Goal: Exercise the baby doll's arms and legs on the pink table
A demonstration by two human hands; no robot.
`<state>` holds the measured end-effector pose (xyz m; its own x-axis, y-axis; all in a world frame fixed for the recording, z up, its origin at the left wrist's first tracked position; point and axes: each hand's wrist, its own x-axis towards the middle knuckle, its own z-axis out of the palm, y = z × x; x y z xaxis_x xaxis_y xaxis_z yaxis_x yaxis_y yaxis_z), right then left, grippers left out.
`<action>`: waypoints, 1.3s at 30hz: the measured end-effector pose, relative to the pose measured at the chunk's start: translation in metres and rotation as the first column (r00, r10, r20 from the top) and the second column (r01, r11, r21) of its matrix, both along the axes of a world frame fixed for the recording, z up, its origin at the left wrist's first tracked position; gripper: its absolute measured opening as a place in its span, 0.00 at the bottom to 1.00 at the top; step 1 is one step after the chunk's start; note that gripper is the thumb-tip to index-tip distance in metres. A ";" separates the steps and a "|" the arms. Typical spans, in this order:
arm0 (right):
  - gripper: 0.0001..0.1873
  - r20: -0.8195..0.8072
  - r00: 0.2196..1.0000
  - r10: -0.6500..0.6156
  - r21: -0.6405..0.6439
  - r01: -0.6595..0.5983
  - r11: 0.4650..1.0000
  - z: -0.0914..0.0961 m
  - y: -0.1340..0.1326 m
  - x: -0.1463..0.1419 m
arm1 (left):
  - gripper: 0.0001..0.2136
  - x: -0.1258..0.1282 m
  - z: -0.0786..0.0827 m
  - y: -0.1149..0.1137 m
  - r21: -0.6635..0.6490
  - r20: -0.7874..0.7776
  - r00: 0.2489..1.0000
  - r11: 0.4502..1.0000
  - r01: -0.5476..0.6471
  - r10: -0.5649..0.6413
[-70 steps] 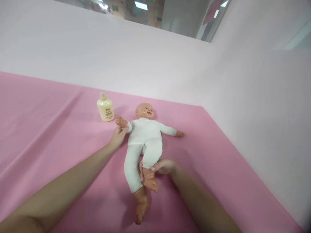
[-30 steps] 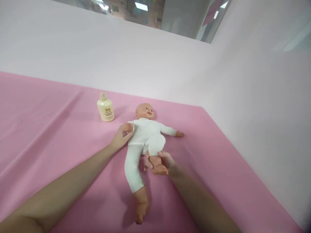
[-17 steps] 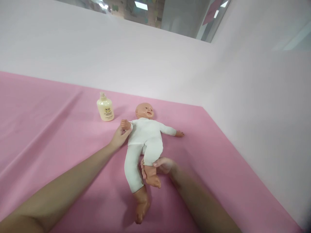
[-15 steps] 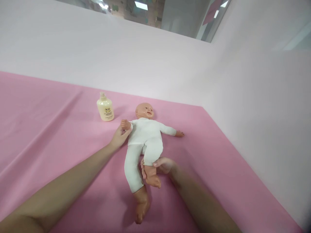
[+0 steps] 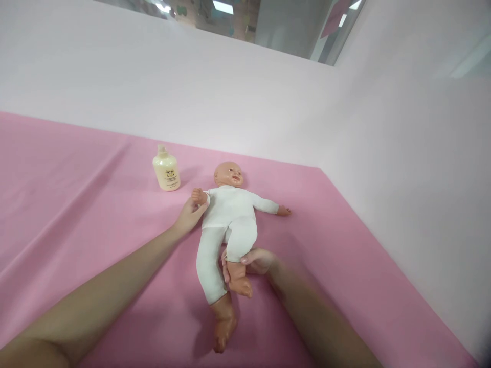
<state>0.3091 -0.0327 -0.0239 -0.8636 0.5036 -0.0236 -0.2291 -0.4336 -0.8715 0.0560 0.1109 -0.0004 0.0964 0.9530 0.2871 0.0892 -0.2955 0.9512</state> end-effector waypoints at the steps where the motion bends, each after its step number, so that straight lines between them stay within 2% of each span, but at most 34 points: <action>1: 0.32 -0.001 1.000 -0.001 -0.002 0.001 1.000 0.000 0.000 0.000 | 0.32 0.000 -0.001 0.000 0.007 0.001 1.000 1.000 0.004 -0.004; 4: 0.33 -0.020 1.000 0.004 -0.010 -0.004 1.000 0.003 0.000 0.000 | 0.28 -0.001 -0.001 0.002 0.042 -0.002 1.000 0.999 0.008 -0.008; 7: 0.34 -0.043 0.999 0.015 -0.017 -0.016 1.000 0.006 0.000 -0.001 | 0.22 -0.002 0.001 0.002 0.167 -0.057 0.998 0.985 0.039 -0.030; 10: 0.34 -0.068 0.998 -0.005 -0.023 0.004 1.000 0.007 -0.001 -0.001 | 0.18 -0.003 0.006 0.001 0.338 -0.131 0.990 0.937 0.093 -0.051; 13: 0.34 -0.095 0.990 -0.101 -0.027 0.099 0.995 0.005 -0.001 -0.003 | 0.17 -0.002 0.010 -0.001 0.428 -0.185 0.981 0.894 0.134 -0.059; 16: 0.37 -0.111 0.969 -0.219 -0.023 0.218 0.976 0.003 -0.001 -0.004 | 0.14 -0.002 0.010 -0.003 0.440 -0.219 0.974 0.886 0.148 -0.054; 18: 0.37 -0.107 0.964 -0.243 0.000 0.244 0.970 0.003 -0.001 -0.004 | 0.14 -0.002 0.009 -0.004 0.437 -0.231 0.972 0.888 0.145 -0.045; 25: 0.37 -0.131 0.965 -0.229 0.028 0.234 0.972 0.002 0.001 -0.006 | 0.12 -0.003 0.010 -0.004 0.440 -0.238 0.970 0.886 0.146 -0.042; 39: 0.38 -0.048 0.978 -0.202 0.036 0.204 0.978 0.012 -0.003 -0.008 | 0.14 -0.001 0.014 -0.005 0.417 -0.241 0.970 0.898 0.140 -0.039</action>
<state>0.3007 -0.0356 -0.0120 -0.7432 0.6681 0.0366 -0.3472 -0.3384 -0.8746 0.0546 0.1061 0.0135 0.2843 0.7261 0.6261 0.2354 -0.6859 0.6886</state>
